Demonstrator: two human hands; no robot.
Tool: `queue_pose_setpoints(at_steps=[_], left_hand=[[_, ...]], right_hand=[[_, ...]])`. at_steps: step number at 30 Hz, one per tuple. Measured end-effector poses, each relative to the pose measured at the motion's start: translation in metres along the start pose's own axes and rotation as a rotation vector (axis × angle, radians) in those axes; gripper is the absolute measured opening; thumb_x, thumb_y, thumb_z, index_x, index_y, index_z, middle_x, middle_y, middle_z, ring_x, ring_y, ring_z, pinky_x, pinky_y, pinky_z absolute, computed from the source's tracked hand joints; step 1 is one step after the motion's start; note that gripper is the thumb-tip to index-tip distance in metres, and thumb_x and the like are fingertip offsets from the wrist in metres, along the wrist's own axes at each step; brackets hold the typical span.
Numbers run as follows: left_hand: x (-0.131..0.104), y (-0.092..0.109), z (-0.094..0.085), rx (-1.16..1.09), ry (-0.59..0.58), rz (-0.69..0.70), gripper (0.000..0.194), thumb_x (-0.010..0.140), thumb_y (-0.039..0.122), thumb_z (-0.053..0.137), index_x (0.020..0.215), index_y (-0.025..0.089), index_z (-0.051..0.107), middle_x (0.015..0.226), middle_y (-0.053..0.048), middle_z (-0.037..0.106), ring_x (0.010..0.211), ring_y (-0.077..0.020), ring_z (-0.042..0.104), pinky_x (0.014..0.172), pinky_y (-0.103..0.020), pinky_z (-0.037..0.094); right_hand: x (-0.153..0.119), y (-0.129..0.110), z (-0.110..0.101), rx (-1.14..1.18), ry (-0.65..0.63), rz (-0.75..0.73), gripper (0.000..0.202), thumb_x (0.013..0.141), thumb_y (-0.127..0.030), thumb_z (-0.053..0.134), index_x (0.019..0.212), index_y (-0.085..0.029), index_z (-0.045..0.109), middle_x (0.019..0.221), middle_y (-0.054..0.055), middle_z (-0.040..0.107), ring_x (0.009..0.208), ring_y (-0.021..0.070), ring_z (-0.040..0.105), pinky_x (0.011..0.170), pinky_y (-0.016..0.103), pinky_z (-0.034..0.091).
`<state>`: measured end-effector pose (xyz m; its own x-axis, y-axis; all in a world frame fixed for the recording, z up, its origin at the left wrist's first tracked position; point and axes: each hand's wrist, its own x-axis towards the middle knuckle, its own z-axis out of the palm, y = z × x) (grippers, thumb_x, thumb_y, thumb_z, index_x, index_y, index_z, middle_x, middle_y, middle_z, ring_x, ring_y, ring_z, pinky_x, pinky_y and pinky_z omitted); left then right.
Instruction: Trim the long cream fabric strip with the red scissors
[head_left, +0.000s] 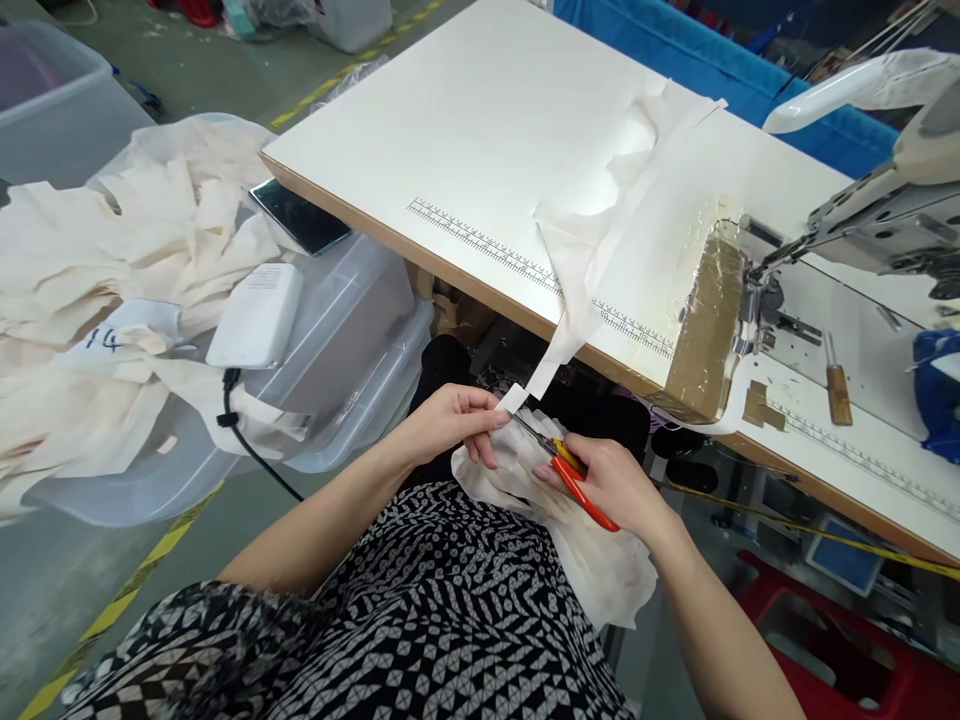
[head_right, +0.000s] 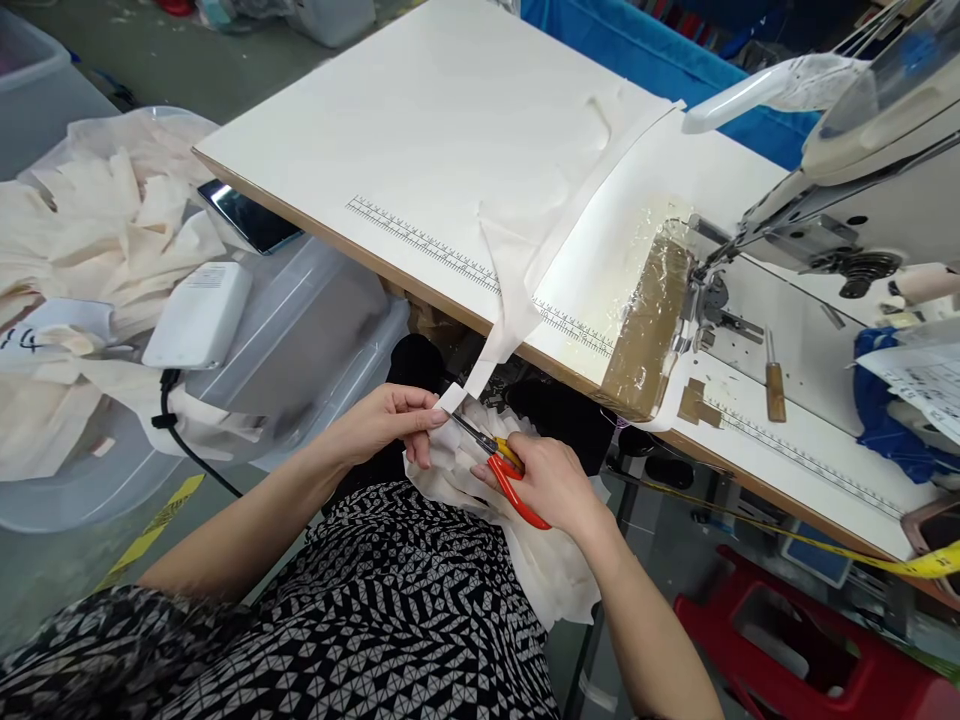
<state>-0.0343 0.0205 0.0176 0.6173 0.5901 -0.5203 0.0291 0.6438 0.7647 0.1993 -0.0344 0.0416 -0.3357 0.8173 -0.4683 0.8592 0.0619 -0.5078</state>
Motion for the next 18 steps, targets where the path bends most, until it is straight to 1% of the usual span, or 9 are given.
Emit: queue_pose_setpoints(at_steps=[6, 12, 18], left_hand=[[0.001, -0.001, -0.001, -0.006, -0.006, -0.007, 0.038, 0.074, 0.05, 0.073, 0.072, 0.013, 0.061, 0.049, -0.004, 0.066, 0.043, -0.0109, 0.06, 0.046, -0.016, 0.045], [0.002, -0.003, -0.002, 0.014, -0.001, -0.033, 0.038, 0.073, 0.049, 0.074, 0.073, 0.014, 0.061, 0.049, -0.004, 0.065, 0.044, -0.0126, 0.061, 0.046, -0.018, 0.044], [0.0, -0.001, -0.002, 0.027, -0.004, -0.044, 0.037, 0.075, 0.049, 0.072, 0.071, 0.014, 0.058, 0.05, -0.004, 0.066, 0.043, -0.0119, 0.06, 0.047, -0.018, 0.044]], right_hand=[[0.001, 0.002, 0.004, 0.011, 0.015, 0.017, 0.053, 0.087, -0.066, 0.044, 0.062, -0.021, 0.029, 0.055, -0.002, 0.041, 0.05, 0.0112, 0.034, 0.052, 0.028, 0.021], [0.008, 0.0, -0.001, -0.084, 0.033, -0.016, 0.049, 0.086, -0.063, 0.048, 0.065, -0.022, 0.031, 0.059, 0.0, 0.048, 0.05, 0.0127, 0.035, 0.051, 0.028, 0.02], [0.016, 0.0, 0.003, -0.065, 0.074, -0.036, 0.051, 0.086, -0.064, 0.047, 0.063, -0.022, 0.031, 0.056, 0.0, 0.045, 0.049, 0.012, 0.033, 0.05, 0.028, 0.019]])
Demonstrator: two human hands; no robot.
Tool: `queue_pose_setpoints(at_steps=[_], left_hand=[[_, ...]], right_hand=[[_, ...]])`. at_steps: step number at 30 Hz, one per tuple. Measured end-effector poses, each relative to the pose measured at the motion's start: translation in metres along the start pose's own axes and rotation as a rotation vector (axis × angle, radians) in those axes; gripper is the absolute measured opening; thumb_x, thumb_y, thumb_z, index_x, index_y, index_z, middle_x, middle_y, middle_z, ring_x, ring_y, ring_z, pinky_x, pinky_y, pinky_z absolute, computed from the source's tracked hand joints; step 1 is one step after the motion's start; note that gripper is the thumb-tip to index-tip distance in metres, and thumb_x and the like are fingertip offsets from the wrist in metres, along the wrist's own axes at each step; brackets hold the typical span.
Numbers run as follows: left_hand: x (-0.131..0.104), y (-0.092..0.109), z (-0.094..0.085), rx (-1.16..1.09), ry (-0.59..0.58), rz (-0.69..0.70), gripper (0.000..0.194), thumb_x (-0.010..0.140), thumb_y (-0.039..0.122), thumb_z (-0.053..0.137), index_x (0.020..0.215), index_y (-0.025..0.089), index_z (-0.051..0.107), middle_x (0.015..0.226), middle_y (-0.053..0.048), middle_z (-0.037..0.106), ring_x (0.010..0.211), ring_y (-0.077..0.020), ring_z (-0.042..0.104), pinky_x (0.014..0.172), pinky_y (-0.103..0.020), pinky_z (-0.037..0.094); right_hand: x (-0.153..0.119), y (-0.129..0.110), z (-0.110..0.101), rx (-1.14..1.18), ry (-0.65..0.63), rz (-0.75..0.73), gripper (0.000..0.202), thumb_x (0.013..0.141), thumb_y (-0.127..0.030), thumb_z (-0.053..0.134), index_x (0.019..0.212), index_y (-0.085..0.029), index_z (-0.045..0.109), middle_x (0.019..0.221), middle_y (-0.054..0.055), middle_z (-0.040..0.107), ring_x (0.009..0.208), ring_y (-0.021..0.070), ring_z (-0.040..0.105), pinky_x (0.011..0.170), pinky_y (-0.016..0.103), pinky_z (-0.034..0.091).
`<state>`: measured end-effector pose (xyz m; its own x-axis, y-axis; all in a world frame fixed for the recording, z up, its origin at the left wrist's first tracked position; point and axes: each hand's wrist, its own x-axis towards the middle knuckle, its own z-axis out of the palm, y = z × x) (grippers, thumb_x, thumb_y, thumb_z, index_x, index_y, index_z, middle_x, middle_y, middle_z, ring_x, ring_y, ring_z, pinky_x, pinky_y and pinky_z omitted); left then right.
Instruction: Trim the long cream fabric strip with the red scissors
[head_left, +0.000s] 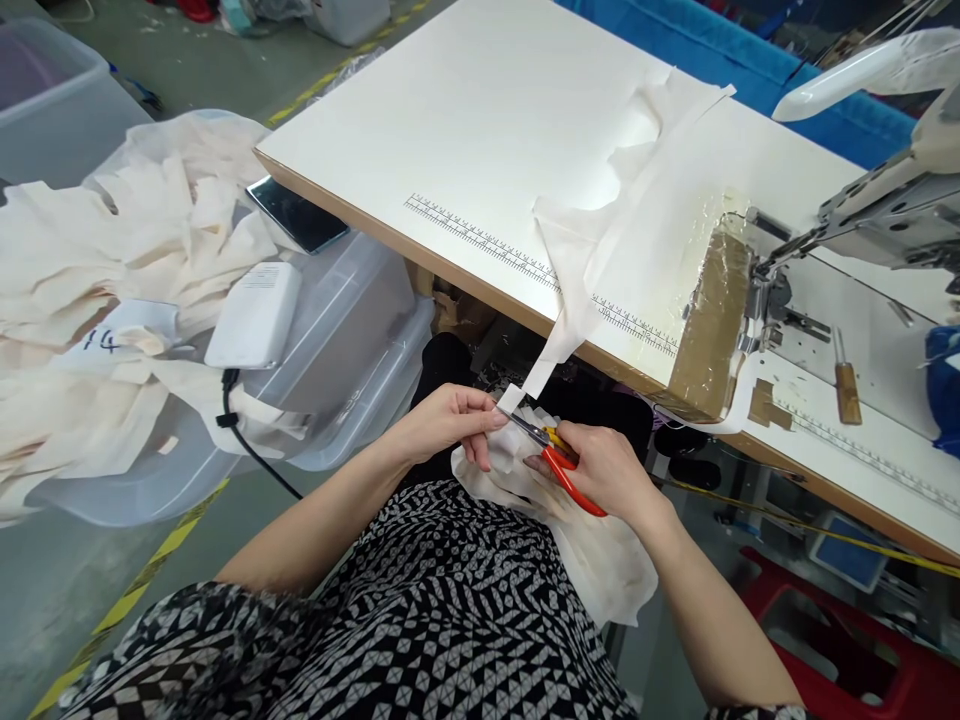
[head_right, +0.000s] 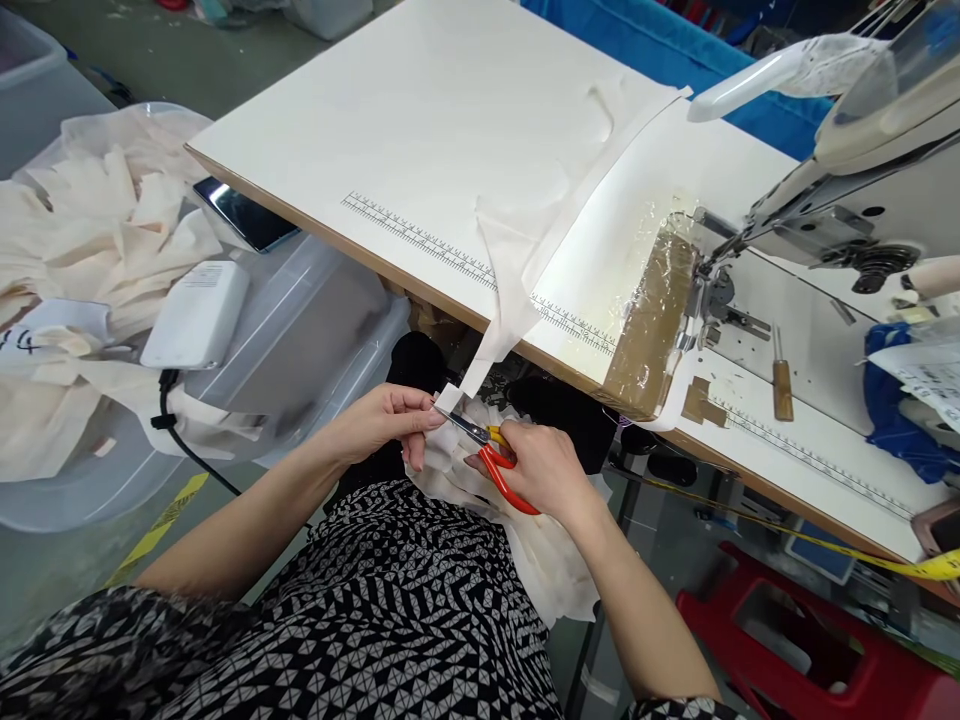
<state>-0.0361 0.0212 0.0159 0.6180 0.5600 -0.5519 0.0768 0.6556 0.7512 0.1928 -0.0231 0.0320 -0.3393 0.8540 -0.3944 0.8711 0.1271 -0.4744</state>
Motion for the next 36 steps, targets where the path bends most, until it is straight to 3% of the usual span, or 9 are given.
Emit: queue_pose_setpoints(at_steps=[6, 11, 15, 19, 24, 30, 33, 36], left_hand=[[0.001, -0.002, -0.001, 0.033, 0.012, 0.017, 0.036, 0.079, 0.049, 0.07, 0.081, 0.014, 0.06, 0.059, -0.006, 0.07, 0.055, -0.0142, 0.067, 0.054, -0.02, 0.048], [0.005, -0.007, 0.001, 0.036, 0.02, 0.036, 0.036, 0.079, 0.048, 0.069, 0.088, 0.014, 0.059, 0.058, -0.003, 0.069, 0.056, -0.015, 0.068, 0.054, -0.02, 0.048], [0.006, -0.008, 0.006, 0.032, 0.021, 0.038, 0.037, 0.079, 0.049, 0.069, 0.088, 0.016, 0.056, 0.058, -0.002, 0.068, 0.055, -0.015, 0.067, 0.052, -0.02, 0.047], [0.006, -0.007, 0.008, 0.073, 0.02, 0.044, 0.036, 0.081, 0.05, 0.067, 0.084, 0.015, 0.057, 0.056, -0.003, 0.067, 0.054, -0.0146, 0.065, 0.053, -0.02, 0.046], [0.007, -0.008, 0.003, 0.171, 0.135, 0.139, 0.035, 0.082, 0.05, 0.063, 0.085, 0.015, 0.061, 0.053, 0.003, 0.056, 0.049, -0.0095, 0.051, 0.049, -0.019, 0.038], [0.005, -0.011, 0.008, 0.339, 0.178, 0.241, 0.032, 0.086, 0.047, 0.058, 0.086, 0.015, 0.064, 0.075, -0.001, 0.061, 0.066, -0.0121, 0.053, 0.059, -0.022, 0.04], [0.006, -0.009, 0.014, 0.599, 0.337, 0.302, 0.027, 0.089, 0.04, 0.055, 0.103, 0.018, 0.063, 0.083, -0.001, 0.064, 0.066, -0.0128, 0.052, 0.061, -0.024, 0.041], [0.013, -0.004, 0.021, 0.826, 0.556, 0.485, 0.028, 0.089, 0.033, 0.055, 0.114, 0.02, 0.057, 0.1, -0.004, 0.064, 0.081, -0.0165, 0.056, 0.07, -0.027, 0.045]], right_hand=[[-0.006, 0.013, 0.004, 0.17, 0.01, 0.032, 0.052, 0.083, -0.063, 0.053, 0.061, -0.021, 0.031, 0.055, -0.003, 0.039, 0.05, 0.0112, 0.032, 0.05, 0.027, 0.022], [-0.01, 0.012, 0.015, 0.521, 0.081, 0.064, 0.033, 0.084, -0.052, 0.06, 0.081, -0.021, 0.053, 0.076, 0.001, 0.057, 0.068, 0.0158, 0.052, 0.063, 0.028, 0.041], [-0.001, -0.004, 0.035, 0.821, 0.198, 0.071, 0.031, 0.08, -0.047, 0.066, 0.095, -0.021, 0.056, 0.09, 0.004, 0.062, 0.081, 0.0183, 0.058, 0.075, 0.031, 0.047], [0.007, -0.019, 0.046, 0.814, 0.295, 0.12, 0.026, 0.078, -0.043, 0.066, 0.086, -0.022, 0.053, 0.076, 0.0, 0.056, 0.068, 0.015, 0.051, 0.065, 0.029, 0.044], [0.001, -0.016, 0.036, 0.755, 0.402, 0.158, 0.017, 0.081, -0.036, 0.059, 0.079, -0.021, 0.051, 0.072, -0.001, 0.053, 0.062, 0.0134, 0.048, 0.062, 0.028, 0.042], [-0.005, -0.015, 0.034, 0.822, 0.381, 0.065, 0.024, 0.083, -0.041, 0.063, 0.09, -0.021, 0.053, 0.09, 0.004, 0.061, 0.08, 0.018, 0.058, 0.075, 0.031, 0.048], [-0.007, -0.018, 0.038, 0.8, 0.42, 0.049, 0.024, 0.084, -0.043, 0.062, 0.09, -0.021, 0.053, 0.09, 0.005, 0.062, 0.081, 0.0189, 0.058, 0.077, 0.032, 0.048], [-0.014, -0.017, 0.038, 0.771, 0.489, 0.103, 0.024, 0.088, -0.044, 0.057, 0.088, -0.021, 0.052, 0.084, 0.004, 0.06, 0.077, 0.0186, 0.059, 0.075, 0.032, 0.048]])
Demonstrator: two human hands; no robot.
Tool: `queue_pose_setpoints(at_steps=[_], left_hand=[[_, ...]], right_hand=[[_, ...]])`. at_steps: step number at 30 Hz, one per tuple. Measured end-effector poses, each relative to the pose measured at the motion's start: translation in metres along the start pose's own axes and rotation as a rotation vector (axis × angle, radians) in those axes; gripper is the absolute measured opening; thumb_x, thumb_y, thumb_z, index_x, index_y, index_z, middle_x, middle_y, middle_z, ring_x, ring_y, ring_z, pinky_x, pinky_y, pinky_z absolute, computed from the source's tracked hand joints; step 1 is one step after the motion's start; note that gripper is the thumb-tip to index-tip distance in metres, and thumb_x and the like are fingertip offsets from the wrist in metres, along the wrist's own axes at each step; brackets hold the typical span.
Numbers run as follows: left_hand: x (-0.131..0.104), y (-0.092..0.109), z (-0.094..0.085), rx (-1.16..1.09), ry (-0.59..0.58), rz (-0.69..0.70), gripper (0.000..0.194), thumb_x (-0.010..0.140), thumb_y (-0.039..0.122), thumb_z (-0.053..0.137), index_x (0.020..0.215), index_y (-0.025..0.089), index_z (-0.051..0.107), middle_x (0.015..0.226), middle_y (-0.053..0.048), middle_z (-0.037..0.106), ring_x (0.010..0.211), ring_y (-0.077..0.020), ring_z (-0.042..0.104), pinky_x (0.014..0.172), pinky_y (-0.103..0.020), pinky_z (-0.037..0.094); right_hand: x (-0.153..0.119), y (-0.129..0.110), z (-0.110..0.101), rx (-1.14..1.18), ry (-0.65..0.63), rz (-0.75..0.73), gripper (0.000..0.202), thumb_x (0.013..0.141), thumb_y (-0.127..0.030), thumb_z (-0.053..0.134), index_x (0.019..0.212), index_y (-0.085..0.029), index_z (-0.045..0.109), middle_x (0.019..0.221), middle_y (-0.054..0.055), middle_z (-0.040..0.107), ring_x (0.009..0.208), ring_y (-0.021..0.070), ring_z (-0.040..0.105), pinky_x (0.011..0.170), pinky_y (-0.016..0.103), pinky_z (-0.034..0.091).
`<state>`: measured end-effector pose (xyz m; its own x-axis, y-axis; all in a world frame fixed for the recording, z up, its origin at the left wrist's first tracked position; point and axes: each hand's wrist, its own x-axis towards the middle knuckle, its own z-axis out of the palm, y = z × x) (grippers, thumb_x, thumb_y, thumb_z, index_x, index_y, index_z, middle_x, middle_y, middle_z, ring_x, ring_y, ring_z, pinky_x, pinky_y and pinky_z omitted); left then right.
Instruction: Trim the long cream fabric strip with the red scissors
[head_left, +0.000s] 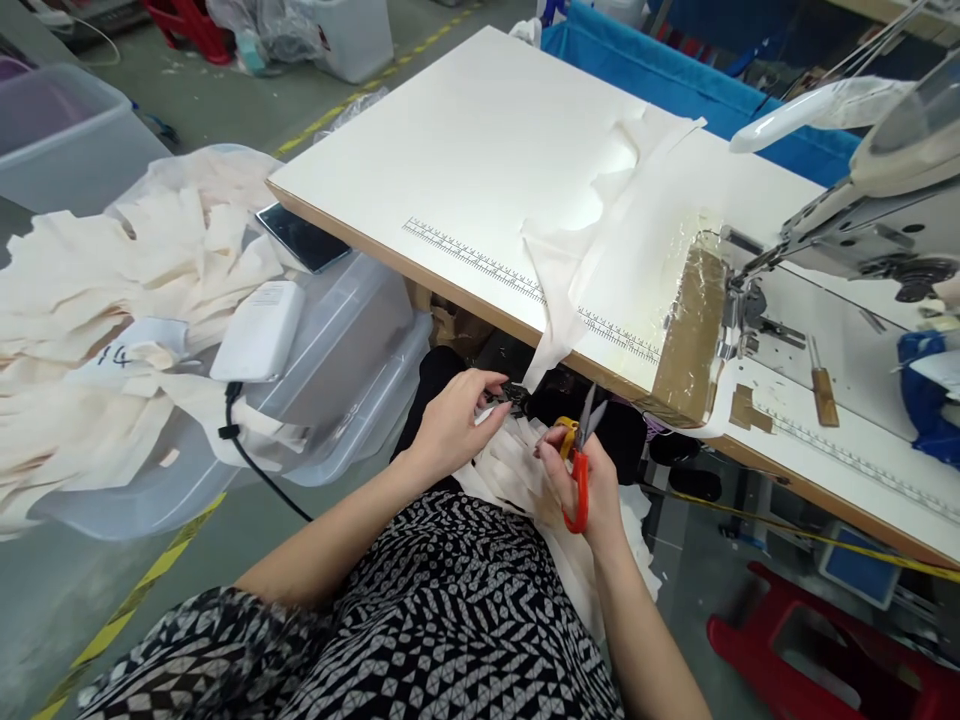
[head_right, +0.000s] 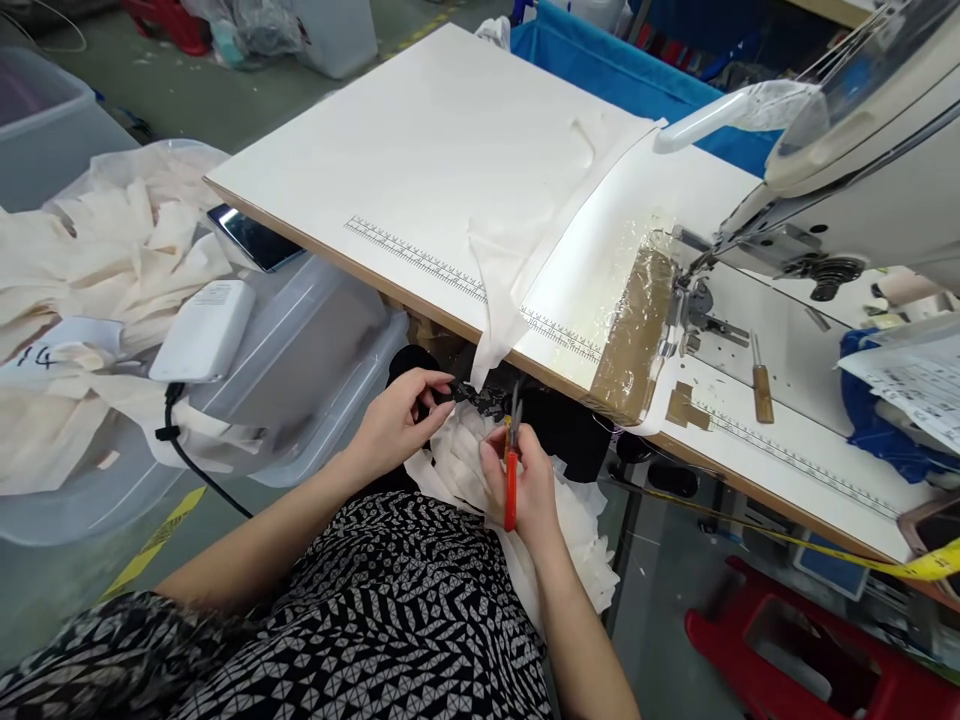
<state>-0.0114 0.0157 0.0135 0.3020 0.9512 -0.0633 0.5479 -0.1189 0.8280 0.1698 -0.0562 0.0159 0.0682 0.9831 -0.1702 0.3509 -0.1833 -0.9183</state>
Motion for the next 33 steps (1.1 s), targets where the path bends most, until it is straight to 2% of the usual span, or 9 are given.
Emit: queue_pose_setpoints(at_steps=[6, 10, 13, 15, 19, 23, 27, 30, 33], left_hand=[[0.017, 0.016, 0.016, 0.194, 0.281, 0.213, 0.03, 0.089, 0.03, 0.058, 0.116, 0.017, 0.052, 0.101, -0.006, 0.063, 0.087, -0.0185, 0.057, 0.075, -0.03, 0.046], [0.039, 0.035, 0.011, 0.428, 0.413, 0.507, 0.041, 0.088, 0.03, 0.058, 0.124, 0.014, 0.046, 0.114, -0.012, 0.058, 0.1, -0.0244, 0.053, 0.081, -0.035, 0.045], [0.071, 0.055, -0.001, 0.598, 0.269, 0.567, 0.04, 0.085, 0.032, 0.061, 0.119, 0.012, 0.051, 0.113, -0.014, 0.056, 0.099, -0.0274, 0.052, 0.076, -0.036, 0.044], [0.092, 0.063, -0.01, 0.658, 0.111, 0.546, 0.022, 0.088, 0.026, 0.055, 0.104, 0.01, 0.057, 0.103, -0.014, 0.059, 0.093, -0.0262, 0.053, 0.069, -0.033, 0.042], [0.112, 0.06, -0.025, 0.532, -0.017, 0.461, 0.017, 0.088, 0.014, 0.041, 0.081, 0.014, 0.057, 0.08, -0.009, 0.059, 0.076, -0.0199, 0.054, 0.064, -0.031, 0.041], [0.113, 0.051, -0.035, 0.278, -0.015, 0.454, 0.017, 0.085, 0.022, 0.049, 0.098, 0.014, 0.056, 0.097, -0.01, 0.061, 0.08, -0.0183, 0.056, 0.069, -0.031, 0.045], [0.122, 0.057, -0.038, 0.37, -0.158, 0.528, 0.031, 0.078, 0.025, 0.059, 0.106, 0.013, 0.057, 0.107, -0.012, 0.059, 0.092, -0.0216, 0.056, 0.076, -0.032, 0.045], [0.128, 0.06, -0.042, 0.331, -0.269, 0.44, 0.012, 0.082, 0.025, 0.056, 0.087, 0.015, 0.06, 0.084, -0.005, 0.061, 0.073, -0.0154, 0.055, 0.066, -0.027, 0.041], [0.122, 0.051, -0.058, 0.221, -0.284, 0.452, 0.015, 0.084, 0.029, 0.057, 0.079, 0.016, 0.06, 0.074, -0.002, 0.059, 0.065, -0.0122, 0.051, 0.06, -0.024, 0.038]], right_hand=[[-0.009, 0.01, -0.013, 0.027, 0.034, 0.011, 0.021, 0.09, -0.042, 0.056, 0.091, -0.021, 0.053, 0.091, 0.006, 0.063, 0.084, 0.02, 0.063, 0.08, 0.034, 0.05], [-0.01, 0.02, -0.007, 0.107, 0.059, 0.022, 0.021, 0.09, -0.04, 0.057, 0.096, -0.021, 0.054, 0.099, 0.009, 0.064, 0.088, 0.0209, 0.065, 0.08, 0.036, 0.052], [-0.009, 0.024, 0.0, 0.118, 0.059, -0.004, 0.019, 0.09, -0.038, 0.058, 0.097, -0.021, 0.055, 0.1, 0.009, 0.064, 0.087, 0.0206, 0.065, 0.08, 0.036, 0.053], [-0.01, 0.025, 0.002, 0.104, 0.06, -0.029, 0.018, 0.09, -0.037, 0.058, 0.097, -0.02, 0.055, 0.1, 0.009, 0.064, 0.087, 0.0205, 0.065, 0.081, 0.036, 0.052], [-0.014, 0.029, 0.0, 0.117, 0.067, -0.017, 0.02, 0.089, -0.038, 0.059, 0.097, -0.02, 0.055, 0.101, 0.009, 0.065, 0.086, 0.0202, 0.065, 0.08, 0.036, 0.053], [-0.006, 0.028, 0.003, 0.148, 0.117, -0.028, 0.023, 0.087, -0.037, 0.062, 0.099, -0.02, 0.054, 0.11, 0.011, 0.064, 0.098, 0.0224, 0.064, 0.086, 0.038, 0.053], [0.023, 0.015, 0.029, 0.31, 0.23, -0.125, 0.028, 0.085, -0.037, 0.065, 0.1, -0.02, 0.048, 0.125, 0.013, 0.059, 0.112, 0.0242, 0.061, 0.097, 0.043, 0.049], [0.041, 0.0, 0.049, 0.384, 0.316, -0.113, 0.027, 0.086, -0.039, 0.063, 0.095, -0.02, 0.047, 0.105, 0.01, 0.066, 0.099, 0.0217, 0.065, 0.09, 0.039, 0.052], [0.042, -0.008, 0.05, 0.356, 0.356, -0.09, 0.021, 0.088, -0.037, 0.06, 0.091, -0.02, 0.048, 0.084, 0.004, 0.066, 0.08, 0.0181, 0.066, 0.078, 0.033, 0.053]])
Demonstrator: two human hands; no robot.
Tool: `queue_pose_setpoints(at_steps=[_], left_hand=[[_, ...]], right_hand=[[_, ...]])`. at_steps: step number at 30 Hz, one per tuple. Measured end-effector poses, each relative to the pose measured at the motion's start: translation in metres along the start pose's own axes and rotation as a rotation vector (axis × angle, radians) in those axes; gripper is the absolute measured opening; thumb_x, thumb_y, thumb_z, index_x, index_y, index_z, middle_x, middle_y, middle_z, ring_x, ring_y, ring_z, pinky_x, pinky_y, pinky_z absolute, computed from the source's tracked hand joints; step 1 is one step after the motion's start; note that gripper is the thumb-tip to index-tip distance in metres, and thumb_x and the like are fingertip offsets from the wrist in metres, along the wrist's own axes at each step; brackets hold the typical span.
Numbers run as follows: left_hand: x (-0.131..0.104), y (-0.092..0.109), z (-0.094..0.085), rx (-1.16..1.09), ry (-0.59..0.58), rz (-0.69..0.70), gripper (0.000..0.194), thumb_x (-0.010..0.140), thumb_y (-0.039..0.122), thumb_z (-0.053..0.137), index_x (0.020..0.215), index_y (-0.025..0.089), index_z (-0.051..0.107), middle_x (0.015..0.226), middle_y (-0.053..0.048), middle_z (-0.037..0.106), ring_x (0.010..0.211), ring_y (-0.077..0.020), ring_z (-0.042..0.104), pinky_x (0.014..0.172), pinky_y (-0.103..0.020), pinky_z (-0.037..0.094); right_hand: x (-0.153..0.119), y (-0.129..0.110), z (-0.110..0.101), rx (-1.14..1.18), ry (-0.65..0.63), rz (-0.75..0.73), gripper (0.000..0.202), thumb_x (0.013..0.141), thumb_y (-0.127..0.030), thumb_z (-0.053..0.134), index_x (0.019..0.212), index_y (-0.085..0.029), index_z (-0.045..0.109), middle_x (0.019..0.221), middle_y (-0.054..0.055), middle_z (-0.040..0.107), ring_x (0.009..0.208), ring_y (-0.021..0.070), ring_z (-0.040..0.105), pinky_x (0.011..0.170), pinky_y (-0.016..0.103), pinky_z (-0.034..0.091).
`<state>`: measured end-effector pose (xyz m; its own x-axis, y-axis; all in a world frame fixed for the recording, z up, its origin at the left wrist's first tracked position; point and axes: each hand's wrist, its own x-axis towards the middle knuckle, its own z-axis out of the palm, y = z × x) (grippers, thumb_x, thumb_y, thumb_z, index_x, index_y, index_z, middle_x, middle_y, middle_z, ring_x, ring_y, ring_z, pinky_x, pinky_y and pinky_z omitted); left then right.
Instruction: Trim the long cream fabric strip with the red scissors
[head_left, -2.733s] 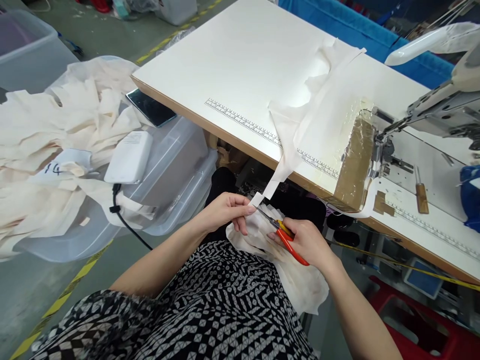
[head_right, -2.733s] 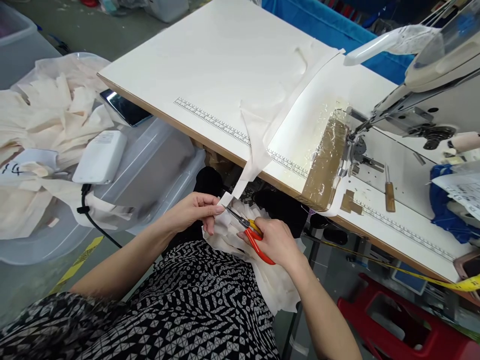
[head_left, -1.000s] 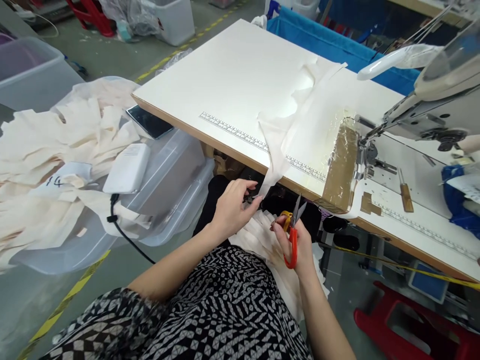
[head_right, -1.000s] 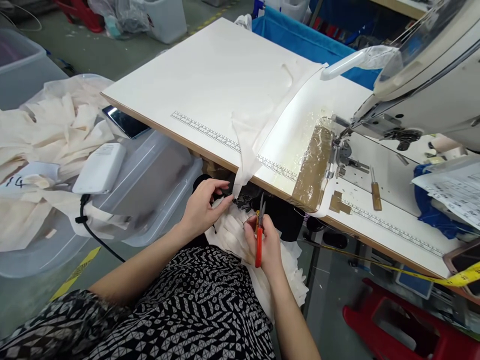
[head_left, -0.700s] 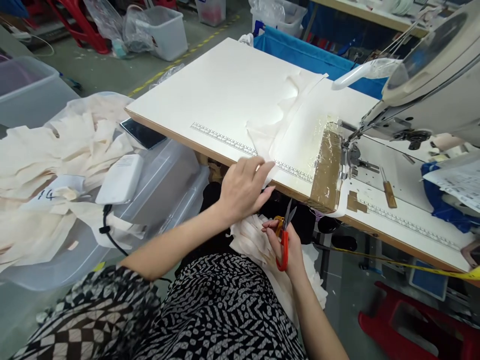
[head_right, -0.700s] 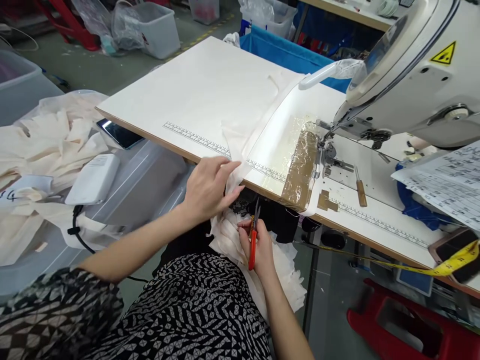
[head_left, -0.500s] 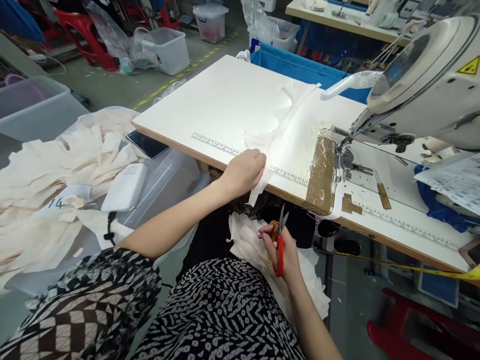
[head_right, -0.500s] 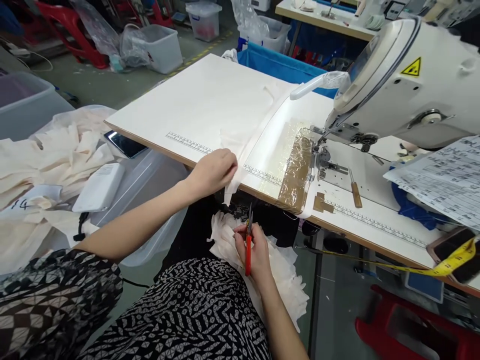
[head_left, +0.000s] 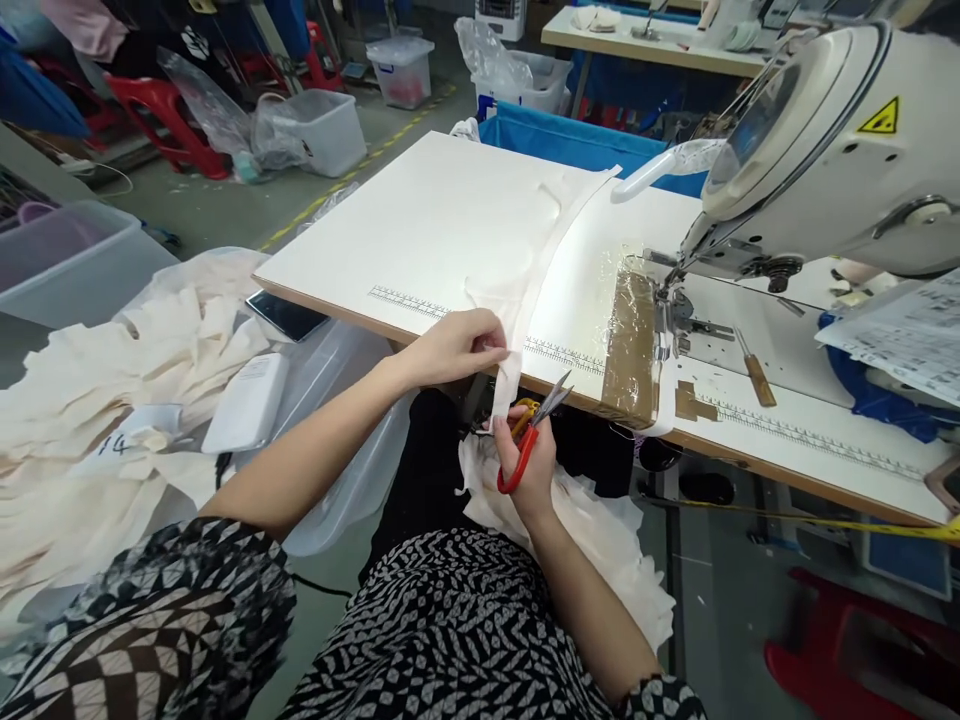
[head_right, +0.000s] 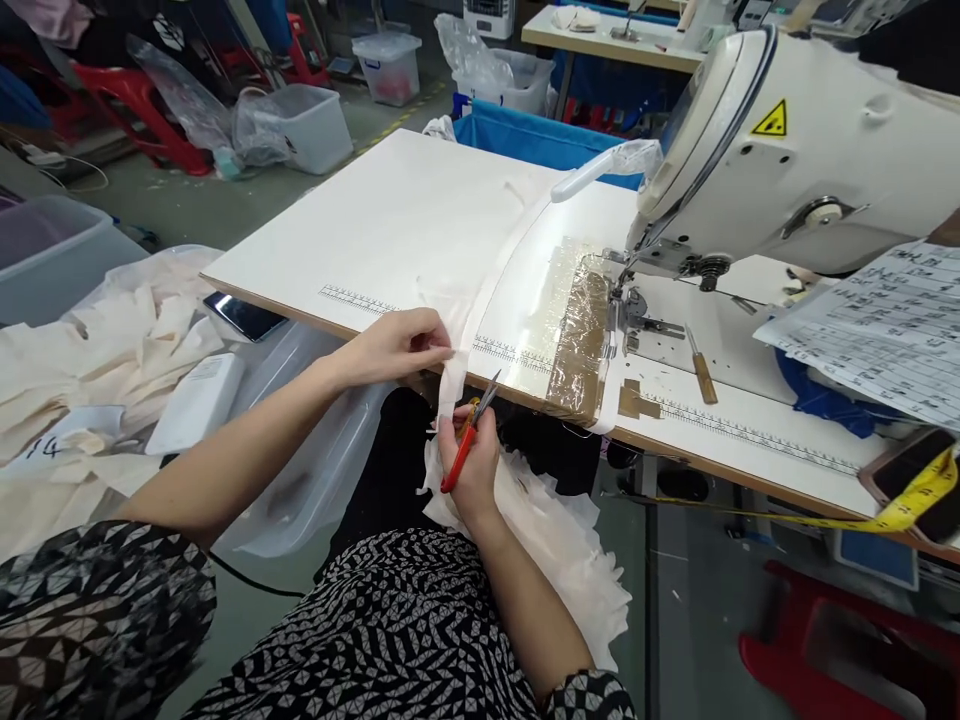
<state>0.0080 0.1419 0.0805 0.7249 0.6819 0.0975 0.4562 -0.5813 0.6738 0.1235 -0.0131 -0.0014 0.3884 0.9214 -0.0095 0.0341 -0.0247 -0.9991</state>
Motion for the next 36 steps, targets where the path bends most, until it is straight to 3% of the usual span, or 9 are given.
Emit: queue_pose_setpoints(at_steps=[5, 9, 12, 16, 21, 26, 28, 31, 36], left_hand=[[-0.04, -0.007, -0.023, -0.093, -0.392, 0.028, 0.038, 0.094, 0.038, 0.048, 0.065, 0.017, 0.061, 0.059, 0.0, 0.058, 0.051, -0.0095, 0.048, 0.05, -0.022, 0.034], [-0.043, 0.02, -0.016, 0.057, -0.252, 0.174, 0.022, 0.093, 0.032, 0.051, 0.097, 0.017, 0.066, 0.093, -0.006, 0.07, 0.068, -0.0125, 0.059, 0.059, -0.023, 0.04], [-0.031, 0.046, -0.002, 0.009, -0.431, 0.389, 0.03, 0.09, 0.021, 0.053, 0.12, 0.018, 0.059, 0.119, -0.009, 0.064, 0.089, -0.0161, 0.062, 0.068, -0.024, 0.043], [-0.035, 0.065, 0.009, -0.049, -0.632, 0.423, 0.015, 0.093, 0.02, 0.05, 0.091, 0.017, 0.064, 0.085, -0.006, 0.067, 0.07, -0.0143, 0.059, 0.06, -0.025, 0.039], [-0.083, 0.067, 0.028, -0.393, -0.617, 0.042, 0.025, 0.096, 0.029, 0.046, 0.076, 0.017, 0.054, 0.062, 0.001, 0.057, 0.051, -0.0093, 0.053, 0.048, -0.02, 0.036], [-0.117, 0.057, 0.061, -0.815, -0.376, -0.484, 0.031, 0.094, 0.046, 0.049, 0.083, 0.017, 0.054, 0.044, 0.009, 0.045, 0.031, -0.0055, 0.041, 0.035, -0.015, 0.027], [-0.119, 0.054, 0.069, -0.933, -0.344, -0.529, 0.03, 0.092, 0.045, 0.054, 0.085, 0.016, 0.058, 0.04, 0.008, 0.047, 0.029, -0.005, 0.039, 0.034, -0.014, 0.026], [-0.113, 0.052, 0.077, -1.104, -0.35, -0.52, 0.03, 0.089, 0.044, 0.059, 0.087, 0.014, 0.06, 0.054, -0.002, 0.067, 0.043, -0.0107, 0.06, 0.042, -0.015, 0.041], [-0.104, 0.052, 0.087, -1.256, -0.343, -0.578, 0.031, 0.085, 0.044, 0.066, 0.085, 0.013, 0.061, 0.078, -0.01, 0.076, 0.076, -0.0195, 0.073, 0.066, -0.025, 0.057]], right_hand=[[-0.013, -0.009, -0.036, -0.303, -0.013, -0.118, 0.012, 0.088, -0.029, 0.057, 0.093, -0.019, 0.053, 0.082, 0.002, 0.062, 0.072, 0.0151, 0.061, 0.069, 0.029, 0.049], [-0.024, -0.018, -0.064, -0.462, -0.163, -0.276, 0.008, 0.086, -0.02, 0.055, 0.093, -0.02, 0.052, 0.08, -0.001, 0.056, 0.066, 0.0124, 0.054, 0.064, 0.026, 0.045], [-0.032, -0.033, -0.079, -0.523, -0.285, -0.339, 0.017, 0.081, -0.011, 0.055, 0.094, -0.021, 0.051, 0.083, -0.001, 0.053, 0.07, 0.0126, 0.053, 0.064, 0.025, 0.043], [-0.043, -0.059, -0.09, -0.482, -0.307, -0.248, 0.012, 0.083, -0.012, 0.053, 0.089, -0.022, 0.05, 0.082, -0.001, 0.053, 0.07, 0.013, 0.053, 0.064, 0.025, 0.043], [-0.04, -0.074, -0.091, -0.423, -0.373, -0.148, 0.006, 0.088, -0.024, 0.056, 0.091, -0.021, 0.053, 0.08, 0.0, 0.057, 0.069, 0.0132, 0.055, 0.066, 0.025, 0.045], [-0.033, -0.064, -0.114, -0.398, -0.525, 0.133, 0.027, 0.093, -0.047, 0.053, 0.099, -0.02, 0.051, 0.092, 0.004, 0.06, 0.083, 0.0172, 0.057, 0.073, 0.029, 0.047], [-0.033, -0.057, -0.127, -0.421, -0.693, 0.225, 0.031, 0.095, -0.051, 0.047, 0.091, -0.02, 0.051, 0.086, 0.003, 0.057, 0.076, 0.0161, 0.054, 0.069, 0.029, 0.046], [-0.034, -0.048, -0.14, -0.523, -0.881, 0.309, 0.039, 0.094, -0.056, 0.045, 0.079, -0.02, 0.047, 0.073, 0.0, 0.049, 0.065, 0.0137, 0.044, 0.06, 0.027, 0.04], [-0.03, -0.042, -0.139, -0.58, -0.986, 0.303, 0.042, 0.092, -0.059, 0.047, 0.075, -0.02, 0.042, 0.068, -0.003, 0.041, 0.061, 0.0117, 0.036, 0.055, 0.025, 0.031]])
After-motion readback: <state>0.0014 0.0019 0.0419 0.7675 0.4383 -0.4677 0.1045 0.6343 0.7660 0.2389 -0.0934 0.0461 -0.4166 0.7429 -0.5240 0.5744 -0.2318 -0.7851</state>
